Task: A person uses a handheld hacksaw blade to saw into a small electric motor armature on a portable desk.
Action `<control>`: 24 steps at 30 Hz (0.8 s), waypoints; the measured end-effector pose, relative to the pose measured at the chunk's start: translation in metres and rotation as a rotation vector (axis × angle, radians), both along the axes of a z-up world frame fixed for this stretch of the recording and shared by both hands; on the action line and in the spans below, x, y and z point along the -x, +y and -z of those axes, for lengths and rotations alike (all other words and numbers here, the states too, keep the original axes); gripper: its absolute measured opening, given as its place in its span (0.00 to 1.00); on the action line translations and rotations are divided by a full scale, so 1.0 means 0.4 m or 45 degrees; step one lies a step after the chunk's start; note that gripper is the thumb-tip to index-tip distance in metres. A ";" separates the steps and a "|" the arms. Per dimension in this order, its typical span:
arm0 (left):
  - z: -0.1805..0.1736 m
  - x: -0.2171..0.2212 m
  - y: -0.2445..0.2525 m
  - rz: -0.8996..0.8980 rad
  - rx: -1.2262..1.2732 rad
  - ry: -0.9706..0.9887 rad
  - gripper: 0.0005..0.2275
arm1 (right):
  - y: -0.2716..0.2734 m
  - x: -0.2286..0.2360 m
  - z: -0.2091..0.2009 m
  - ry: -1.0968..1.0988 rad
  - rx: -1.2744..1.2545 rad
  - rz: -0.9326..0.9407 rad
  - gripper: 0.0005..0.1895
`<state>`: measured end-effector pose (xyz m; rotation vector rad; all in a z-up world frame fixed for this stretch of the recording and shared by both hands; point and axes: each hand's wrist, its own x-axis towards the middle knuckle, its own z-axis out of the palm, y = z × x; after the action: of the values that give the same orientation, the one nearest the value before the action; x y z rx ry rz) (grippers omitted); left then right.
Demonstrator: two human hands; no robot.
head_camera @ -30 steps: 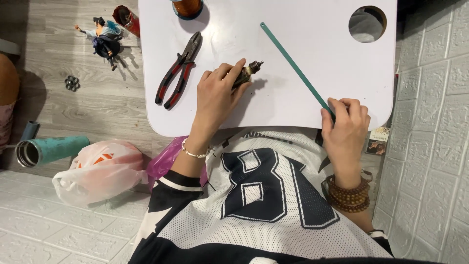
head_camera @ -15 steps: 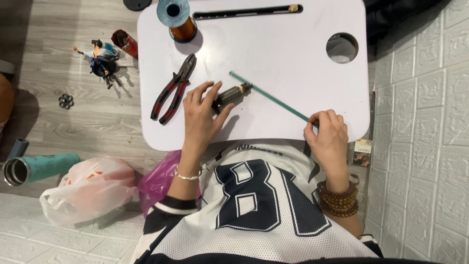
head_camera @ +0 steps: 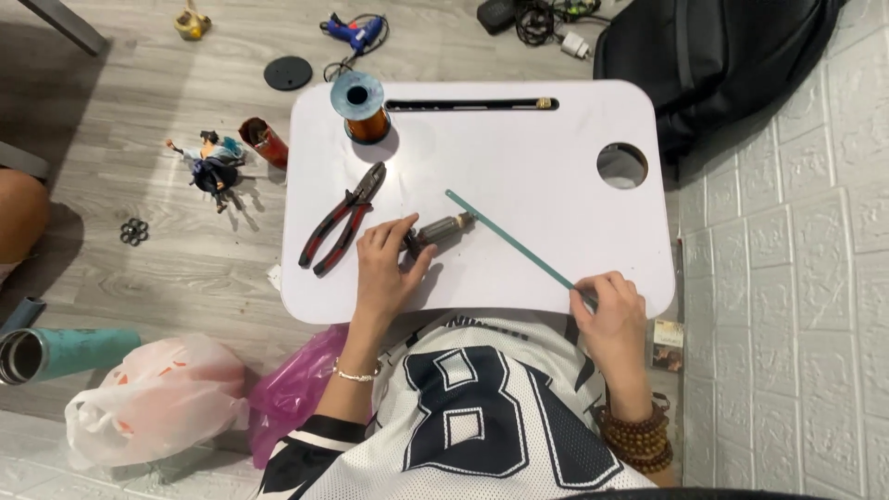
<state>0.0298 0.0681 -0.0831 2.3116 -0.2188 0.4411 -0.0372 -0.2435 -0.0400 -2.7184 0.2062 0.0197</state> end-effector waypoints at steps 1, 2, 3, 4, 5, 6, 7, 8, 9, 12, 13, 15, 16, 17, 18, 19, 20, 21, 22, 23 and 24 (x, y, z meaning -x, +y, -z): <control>0.005 -0.002 0.000 -0.004 0.001 -0.012 0.23 | -0.002 -0.007 -0.004 -0.012 0.001 -0.004 0.06; 0.009 -0.004 0.001 -0.009 -0.027 -0.005 0.23 | -0.003 -0.012 -0.008 0.058 -0.004 0.011 0.06; 0.014 -0.007 0.002 -0.015 -0.055 0.003 0.23 | -0.005 -0.017 -0.011 0.128 -0.010 0.027 0.07; 0.010 -0.008 0.002 -0.012 -0.056 -0.003 0.23 | -0.003 -0.022 -0.014 0.122 -0.011 0.030 0.07; 0.008 -0.009 0.002 -0.017 -0.049 0.019 0.22 | -0.003 -0.027 -0.017 0.152 -0.016 0.029 0.07; 0.006 -0.008 0.002 -0.021 -0.042 0.044 0.22 | -0.002 -0.030 -0.020 0.185 -0.021 0.029 0.07; 0.003 -0.008 0.002 -0.017 -0.043 0.040 0.22 | -0.009 -0.030 -0.007 0.182 -0.022 0.033 0.07; 0.000 -0.007 0.002 -0.007 -0.034 0.044 0.22 | -0.016 -0.029 0.005 0.153 -0.010 0.005 0.07; -0.003 -0.006 0.003 0.003 -0.025 0.048 0.22 | -0.022 -0.029 0.018 0.125 0.001 -0.023 0.07; -0.002 -0.006 0.001 0.010 -0.068 0.047 0.23 | -0.005 -0.025 -0.014 0.127 -0.037 0.006 0.07; 0.002 -0.010 0.001 0.011 -0.070 0.051 0.23 | -0.003 -0.019 -0.015 0.131 -0.039 0.007 0.07; 0.010 -0.011 -0.001 0.000 -0.115 0.038 0.24 | -0.002 -0.005 -0.015 -0.009 -0.112 -0.045 0.13; 0.009 -0.014 -0.003 -0.004 -0.117 0.040 0.24 | 0.000 0.005 -0.018 -0.008 -0.114 -0.048 0.13; 0.009 -0.017 -0.004 -0.022 -0.120 0.037 0.24 | 0.000 0.014 -0.021 -0.038 -0.043 -0.110 0.17; 0.010 -0.018 -0.006 -0.034 -0.122 0.040 0.24 | 0.002 0.029 -0.023 -0.062 0.027 -0.165 0.20; 0.011 -0.020 -0.005 -0.031 -0.124 0.046 0.24 | -0.005 0.046 -0.003 -0.056 0.025 -0.162 0.20; 0.013 -0.022 -0.007 -0.033 -0.132 0.041 0.23 | -0.014 0.064 0.016 -0.083 0.176 -0.216 0.24; 0.015 -0.024 -0.009 -0.035 -0.139 0.037 0.23 | -0.024 0.082 0.036 -0.110 0.326 -0.270 0.28; 0.012 -0.025 -0.014 -0.035 -0.139 0.042 0.23 | -0.040 0.096 0.061 -0.104 0.325 -0.271 0.28; 0.009 -0.028 -0.018 -0.024 -0.145 0.037 0.23 | -0.055 0.109 0.085 -0.122 0.366 -0.266 0.22; 0.007 -0.026 -0.021 -0.019 -0.150 0.039 0.23 | -0.071 0.124 0.109 -0.135 0.407 -0.267 0.19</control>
<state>0.0400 0.0597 -0.0861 2.4352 -0.2184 0.4096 -0.0867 -0.2718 -0.0837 -3.0366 -0.1175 -0.1055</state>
